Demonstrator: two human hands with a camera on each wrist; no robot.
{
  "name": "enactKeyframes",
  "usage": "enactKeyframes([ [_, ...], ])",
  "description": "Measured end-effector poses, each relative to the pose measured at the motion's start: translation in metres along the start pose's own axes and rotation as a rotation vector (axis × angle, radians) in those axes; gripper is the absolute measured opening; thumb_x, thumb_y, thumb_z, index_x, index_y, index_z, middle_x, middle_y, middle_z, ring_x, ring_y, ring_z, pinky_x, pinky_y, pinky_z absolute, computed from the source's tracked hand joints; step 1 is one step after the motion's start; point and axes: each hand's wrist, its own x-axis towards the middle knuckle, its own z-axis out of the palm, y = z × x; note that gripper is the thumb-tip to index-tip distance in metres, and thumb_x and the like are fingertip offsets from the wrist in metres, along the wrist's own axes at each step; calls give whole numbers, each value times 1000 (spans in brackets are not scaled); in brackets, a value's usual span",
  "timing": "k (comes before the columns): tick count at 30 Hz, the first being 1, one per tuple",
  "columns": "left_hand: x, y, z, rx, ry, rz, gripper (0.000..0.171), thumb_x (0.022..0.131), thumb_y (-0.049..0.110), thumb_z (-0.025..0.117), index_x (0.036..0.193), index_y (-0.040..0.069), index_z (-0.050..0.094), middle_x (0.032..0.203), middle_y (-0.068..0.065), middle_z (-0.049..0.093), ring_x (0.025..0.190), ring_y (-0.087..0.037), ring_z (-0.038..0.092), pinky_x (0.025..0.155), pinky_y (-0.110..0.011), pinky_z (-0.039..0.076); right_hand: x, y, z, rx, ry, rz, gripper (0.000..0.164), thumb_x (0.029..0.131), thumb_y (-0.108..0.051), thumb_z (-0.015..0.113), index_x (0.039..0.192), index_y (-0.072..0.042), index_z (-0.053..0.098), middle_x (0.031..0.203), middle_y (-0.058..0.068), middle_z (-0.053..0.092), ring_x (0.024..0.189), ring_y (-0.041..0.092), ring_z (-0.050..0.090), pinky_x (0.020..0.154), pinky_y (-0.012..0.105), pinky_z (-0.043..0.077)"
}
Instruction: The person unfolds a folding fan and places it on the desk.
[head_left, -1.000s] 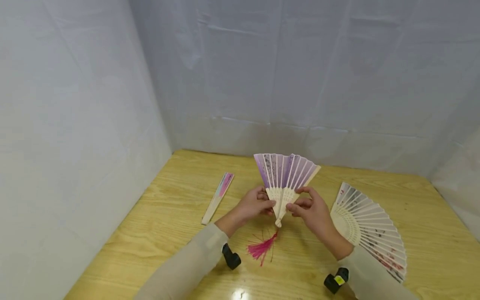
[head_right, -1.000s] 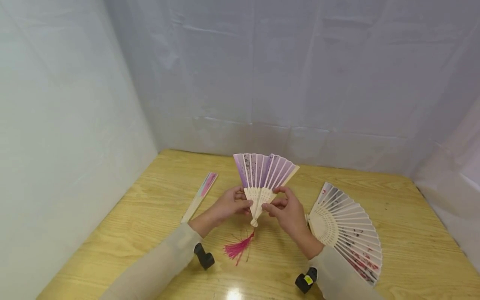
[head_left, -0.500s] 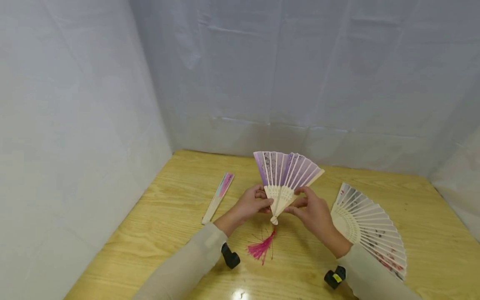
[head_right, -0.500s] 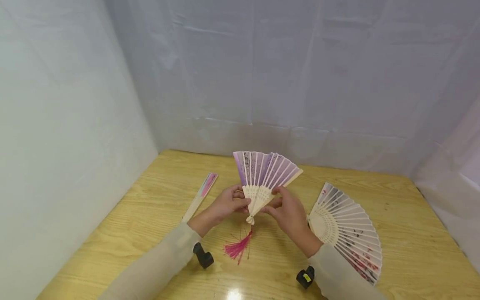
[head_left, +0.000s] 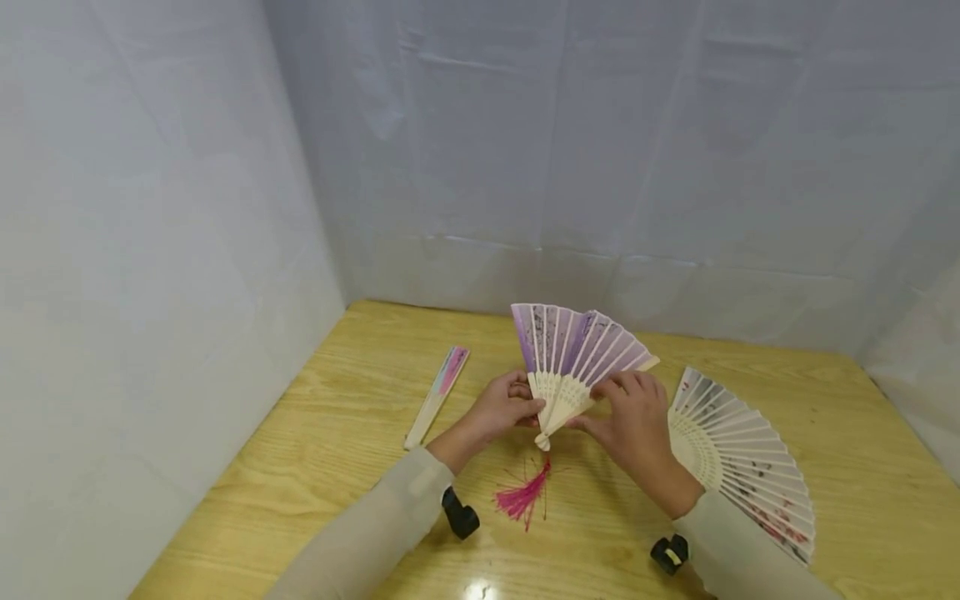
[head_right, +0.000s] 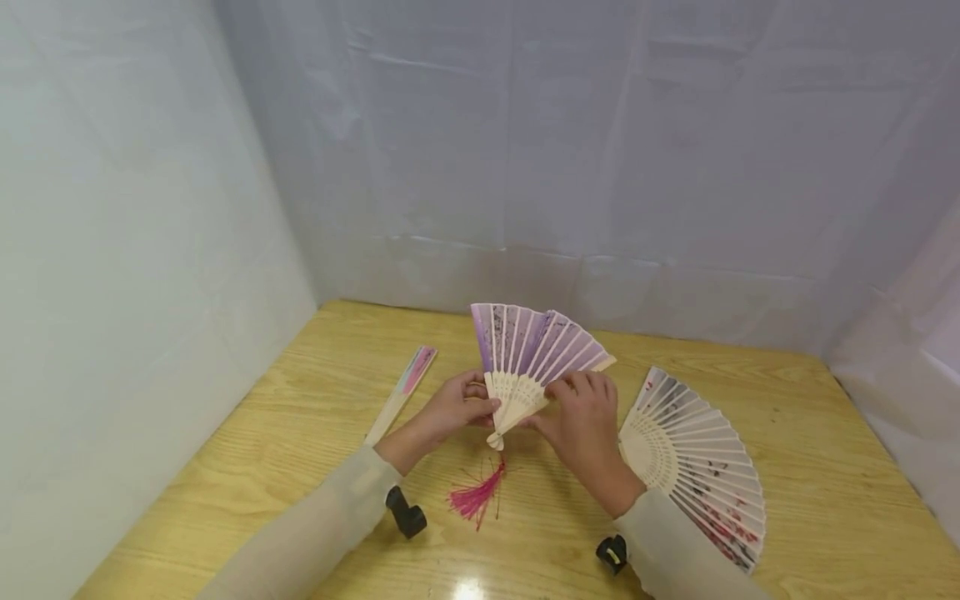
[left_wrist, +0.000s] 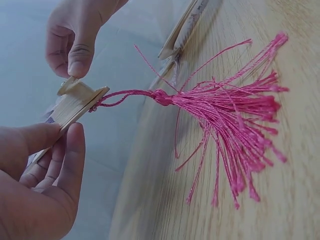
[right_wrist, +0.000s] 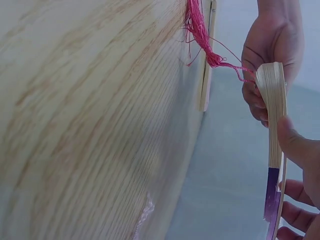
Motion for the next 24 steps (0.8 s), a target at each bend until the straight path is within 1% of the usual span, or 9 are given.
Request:
enactKeyframes([
  [7,0,-2,-2,-13,3,19,28,93,-6,59,119,-10,50,92,-10,56,70,-14,61,79,-44,57,-1,2,1,-32,1,-43,55,46,-41,95,71,-8,58,70,3,55,70,26,49,65,39,39],
  [11,0,-1,-3,-18,9,15,26,93,-5,59,118,-10,50,91,-9,55,68,-13,61,79,-43,57,-1,3,1,-46,-17,-53,55,47,-43,95,68,-9,56,64,0,51,62,21,47,57,35,39],
  [16,0,-1,-4,-31,23,12,25,93,-5,59,116,-9,50,88,-8,55,66,-13,60,75,-39,58,-2,2,-1,-54,-80,-22,54,52,-46,93,64,-11,53,61,-3,46,56,16,41,53,31,36],
  [20,1,-3,-5,-37,37,19,25,94,-5,58,117,-9,50,90,-9,56,68,-13,60,80,-45,57,-3,1,-3,-61,-123,10,54,54,-47,91,64,-11,53,60,-3,45,55,16,40,51,31,36],
  [24,4,-6,-6,-50,46,34,25,94,-5,58,117,-10,49,92,-9,57,68,-13,60,83,-49,55,-3,0,-5,-77,-138,17,54,55,-49,89,64,-11,52,59,-2,44,53,17,40,48,30,36],
])
